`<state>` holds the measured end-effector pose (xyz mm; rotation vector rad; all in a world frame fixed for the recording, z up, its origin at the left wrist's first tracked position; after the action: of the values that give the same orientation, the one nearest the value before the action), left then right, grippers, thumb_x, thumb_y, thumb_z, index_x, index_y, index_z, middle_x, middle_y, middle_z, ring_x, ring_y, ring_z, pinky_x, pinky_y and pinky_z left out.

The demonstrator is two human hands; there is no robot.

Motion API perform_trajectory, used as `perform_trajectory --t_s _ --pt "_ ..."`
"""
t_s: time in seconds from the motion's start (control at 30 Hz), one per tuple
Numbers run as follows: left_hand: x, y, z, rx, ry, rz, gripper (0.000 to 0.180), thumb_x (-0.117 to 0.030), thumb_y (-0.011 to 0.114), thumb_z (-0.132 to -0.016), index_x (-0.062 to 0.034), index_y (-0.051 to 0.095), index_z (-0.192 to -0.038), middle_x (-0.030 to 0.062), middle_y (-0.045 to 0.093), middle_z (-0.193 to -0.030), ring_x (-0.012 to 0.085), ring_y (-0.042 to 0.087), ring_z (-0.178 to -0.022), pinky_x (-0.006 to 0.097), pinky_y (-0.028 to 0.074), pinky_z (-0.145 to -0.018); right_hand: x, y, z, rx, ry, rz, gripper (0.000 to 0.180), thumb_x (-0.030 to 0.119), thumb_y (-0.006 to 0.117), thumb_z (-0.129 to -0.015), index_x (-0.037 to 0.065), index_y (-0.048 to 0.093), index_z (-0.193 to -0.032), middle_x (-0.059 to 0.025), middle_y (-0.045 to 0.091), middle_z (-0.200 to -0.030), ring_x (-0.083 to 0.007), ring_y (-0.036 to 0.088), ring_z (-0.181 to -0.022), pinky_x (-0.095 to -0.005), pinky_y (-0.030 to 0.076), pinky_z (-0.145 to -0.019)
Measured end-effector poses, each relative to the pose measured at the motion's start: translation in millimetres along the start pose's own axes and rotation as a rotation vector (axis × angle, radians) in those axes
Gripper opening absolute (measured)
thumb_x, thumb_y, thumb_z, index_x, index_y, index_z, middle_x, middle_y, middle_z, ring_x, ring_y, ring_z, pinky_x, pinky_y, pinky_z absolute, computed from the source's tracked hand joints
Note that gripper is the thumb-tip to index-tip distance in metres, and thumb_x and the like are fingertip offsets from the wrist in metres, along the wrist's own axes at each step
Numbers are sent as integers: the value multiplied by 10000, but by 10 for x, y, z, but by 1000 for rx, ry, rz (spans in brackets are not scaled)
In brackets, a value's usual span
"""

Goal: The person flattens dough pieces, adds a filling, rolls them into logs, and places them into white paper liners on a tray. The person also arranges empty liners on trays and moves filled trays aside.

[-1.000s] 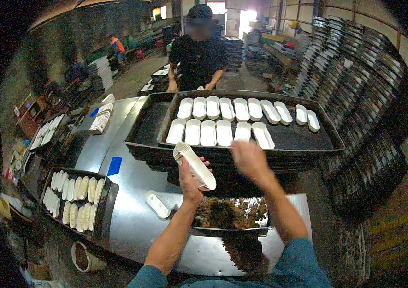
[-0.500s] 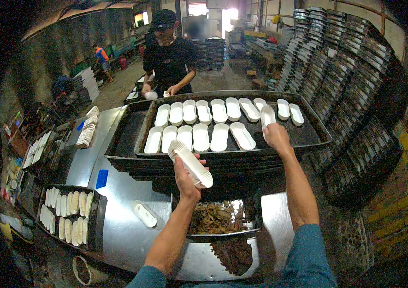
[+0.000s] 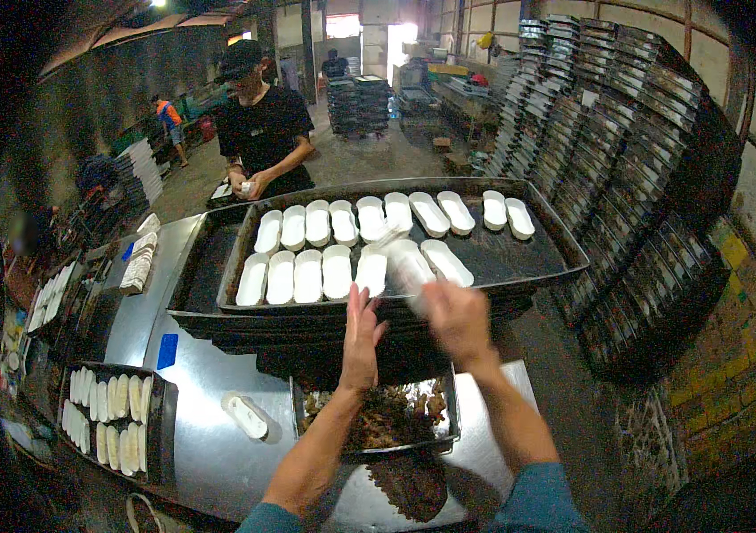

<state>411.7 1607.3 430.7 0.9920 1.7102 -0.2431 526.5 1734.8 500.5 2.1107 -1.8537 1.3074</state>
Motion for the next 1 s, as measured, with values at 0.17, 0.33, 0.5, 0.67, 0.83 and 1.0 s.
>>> perform_trajectory --t_s 0.17,0.33,0.5,0.67,0.83,1.0 --pt "-153 -446 817 190 -44 -435 469 -81 580 -914 17 458 -1357 161 336 -1470 228 485 -1234 332 465 -966 -1379 -281 -871 71 71 656 280 258 516 -928 27 652 -848 -231 641 -837 -424 630 -801 -490 483 -682" --pt "1 -1729 2035 -186 -480 -196 791 -78 617 -893 -16 107 -1495 204 302 -1467 306 490 -1237 368 525 -916 -903 400 -725 153 -112 615 248 224 566 -907 13 666 -993 -201 683 -880 -365 669 -809 -451 522 -686" --pt "-1342 -3259 2788 -820 212 -334 653 -240 556 -931 -61 238 -1473 165 381 -1431 289 530 -1163 411 498 -902 945 2210 733 533 -130 -359 173 164 630 -875 31 716 -944 -124 707 -905 -199 677 -820 -322 526 -745" --pt "-1107 -4199 3193 -1034 -137 -357 420 -85 495 -923 -23 437 -1334 118 487 -1306 228 574 -1067 354 501 -847 1847 4334 2384 1057 -281 317 450 486 599 -865 63 709 -972 -146 691 -836 -347 667 -787 -453 513 -735" --pt "-339 -4277 3393 -896 -482 -346 395 -90 554 -912 8 490 -1289 114 604 -1142 182 616 -944 306 517 -779 1720 4522 2579 1069 -65 125 337 346 623 -870 21 703 -907 -152 685 -746 -311 677 -719 -426 521 -685" --pt "-220 -4260 3143 -744 -431 -400 427 -148 572 -929 -25 486 -1328 118 635 -1116 163 613 -918 298 511 -766 1634 3387 1927 861 292 -302 241 220 664 -868 -16 688 -908 -43 657 -721 -104 573 -651 -298 475 -593"
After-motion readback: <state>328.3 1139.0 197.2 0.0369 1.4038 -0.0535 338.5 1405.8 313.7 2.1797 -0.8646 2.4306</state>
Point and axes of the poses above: each hand's wrist, its own z-axis away from the middle knuckle, its own y-axis out of the palm, x = y × z, the point moved 9 cm from there along -z, towards the middle knuckle
